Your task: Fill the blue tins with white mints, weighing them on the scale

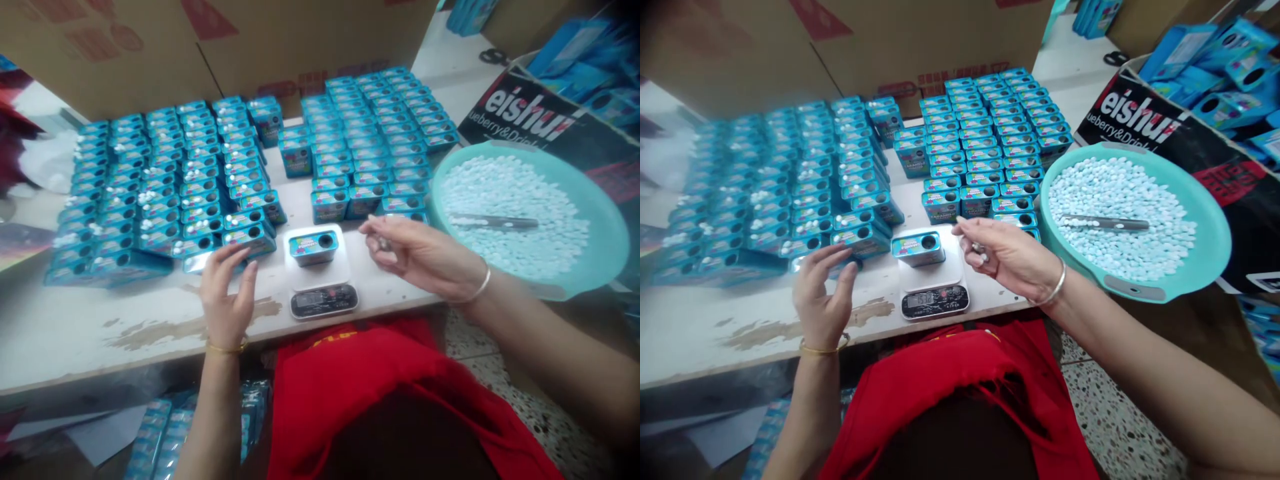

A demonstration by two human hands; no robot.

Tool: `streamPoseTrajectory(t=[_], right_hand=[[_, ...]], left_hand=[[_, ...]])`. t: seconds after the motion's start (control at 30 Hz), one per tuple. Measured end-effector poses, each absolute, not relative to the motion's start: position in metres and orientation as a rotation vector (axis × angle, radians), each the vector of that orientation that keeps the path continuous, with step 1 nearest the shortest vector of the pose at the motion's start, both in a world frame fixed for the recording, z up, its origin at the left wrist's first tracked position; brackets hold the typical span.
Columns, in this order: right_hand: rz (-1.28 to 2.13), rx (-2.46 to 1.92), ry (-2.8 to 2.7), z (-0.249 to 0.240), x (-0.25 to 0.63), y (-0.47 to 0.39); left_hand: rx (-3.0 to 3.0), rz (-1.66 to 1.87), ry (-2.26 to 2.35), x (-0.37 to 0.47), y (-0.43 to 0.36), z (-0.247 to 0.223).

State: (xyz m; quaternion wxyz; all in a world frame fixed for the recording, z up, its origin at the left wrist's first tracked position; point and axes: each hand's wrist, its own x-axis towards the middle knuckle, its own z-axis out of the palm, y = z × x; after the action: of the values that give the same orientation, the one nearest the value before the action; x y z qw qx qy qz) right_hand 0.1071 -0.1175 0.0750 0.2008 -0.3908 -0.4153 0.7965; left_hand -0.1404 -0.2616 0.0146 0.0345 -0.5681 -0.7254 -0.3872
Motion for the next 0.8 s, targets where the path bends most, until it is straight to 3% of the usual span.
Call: streamPoseTrajectory(t=[0.27,0.57,0.8], right_hand=[[2.282,-1.379,-0.867,0.032,0.146,-0.152],[1.913,-0.992,-1.640,0.062,0.086,-0.127],[1.586,-0.878,-2.041,0.057,0.059,-0.113]], left_hand=[[-1.840,-1.236,-2.194,-0.132,-0.254,0.014],[-1.969,-1.209,-2.122,-0.118,-0.236,0.020],[-2.034,-1.261,-2.064,-0.122,-0.238,0.016]])
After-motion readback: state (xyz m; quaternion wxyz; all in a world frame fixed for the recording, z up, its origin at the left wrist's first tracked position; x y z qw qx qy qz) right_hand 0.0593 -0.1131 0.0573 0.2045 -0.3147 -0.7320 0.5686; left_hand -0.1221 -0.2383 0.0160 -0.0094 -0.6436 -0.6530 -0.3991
